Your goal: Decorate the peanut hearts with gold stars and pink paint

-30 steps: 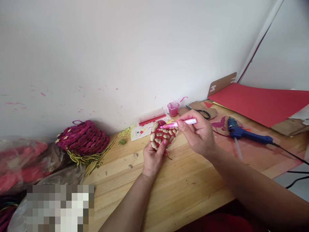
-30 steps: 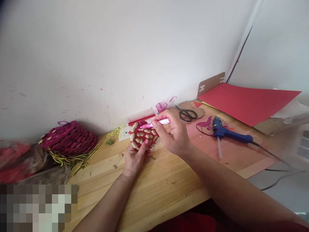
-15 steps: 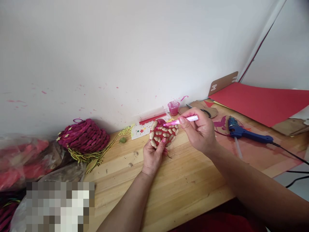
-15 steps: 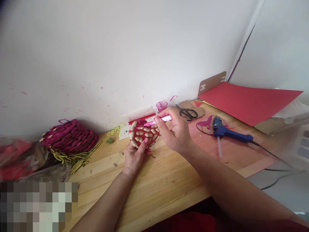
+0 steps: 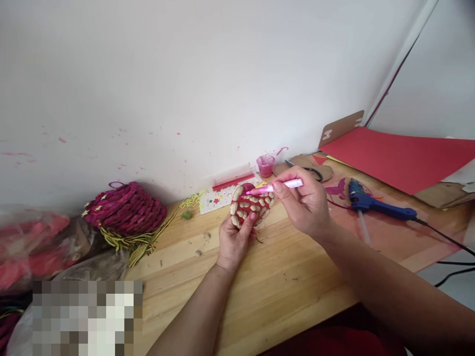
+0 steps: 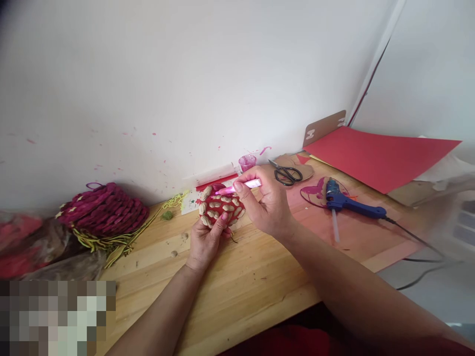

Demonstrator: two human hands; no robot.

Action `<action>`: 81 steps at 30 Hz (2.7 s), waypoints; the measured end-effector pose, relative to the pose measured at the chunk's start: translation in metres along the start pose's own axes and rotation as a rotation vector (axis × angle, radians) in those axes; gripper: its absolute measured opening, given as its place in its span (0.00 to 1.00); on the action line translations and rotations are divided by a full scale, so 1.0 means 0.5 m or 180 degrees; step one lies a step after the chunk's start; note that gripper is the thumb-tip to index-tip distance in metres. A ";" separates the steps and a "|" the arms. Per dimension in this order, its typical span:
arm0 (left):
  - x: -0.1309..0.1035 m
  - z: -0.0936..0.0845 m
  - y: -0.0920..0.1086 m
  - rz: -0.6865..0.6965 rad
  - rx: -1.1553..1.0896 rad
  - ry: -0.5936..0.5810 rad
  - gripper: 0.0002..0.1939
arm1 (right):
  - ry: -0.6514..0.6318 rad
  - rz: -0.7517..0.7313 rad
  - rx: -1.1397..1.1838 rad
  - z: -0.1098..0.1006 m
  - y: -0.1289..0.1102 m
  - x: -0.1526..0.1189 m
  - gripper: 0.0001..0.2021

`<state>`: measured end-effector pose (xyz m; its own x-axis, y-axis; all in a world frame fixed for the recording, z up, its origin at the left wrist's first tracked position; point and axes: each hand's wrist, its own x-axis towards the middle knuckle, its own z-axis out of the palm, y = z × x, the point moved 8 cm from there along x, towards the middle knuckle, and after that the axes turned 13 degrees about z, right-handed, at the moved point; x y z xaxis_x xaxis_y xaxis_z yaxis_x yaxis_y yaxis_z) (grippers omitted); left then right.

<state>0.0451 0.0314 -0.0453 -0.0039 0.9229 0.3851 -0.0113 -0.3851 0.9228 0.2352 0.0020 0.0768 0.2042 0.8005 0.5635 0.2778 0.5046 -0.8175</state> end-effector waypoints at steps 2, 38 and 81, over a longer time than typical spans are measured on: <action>0.000 -0.002 -0.008 -0.0043 -0.0045 0.0036 0.24 | 0.0050 0.0024 -0.0022 -0.003 0.002 0.001 0.06; -0.005 0.018 0.007 -0.0456 -0.0619 -0.0222 0.27 | 0.0114 -0.0474 -0.0444 0.005 -0.034 -0.009 0.02; -0.013 0.027 -0.009 -0.0798 -0.1275 -0.0276 0.23 | -0.0006 -0.0324 -0.0355 0.012 -0.014 0.000 0.03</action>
<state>0.0587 0.0271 -0.0519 0.1314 0.9772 0.1666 -0.3857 -0.1044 0.9167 0.2276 0.0005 0.0818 0.1679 0.7477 0.6425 0.3995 0.5442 -0.7377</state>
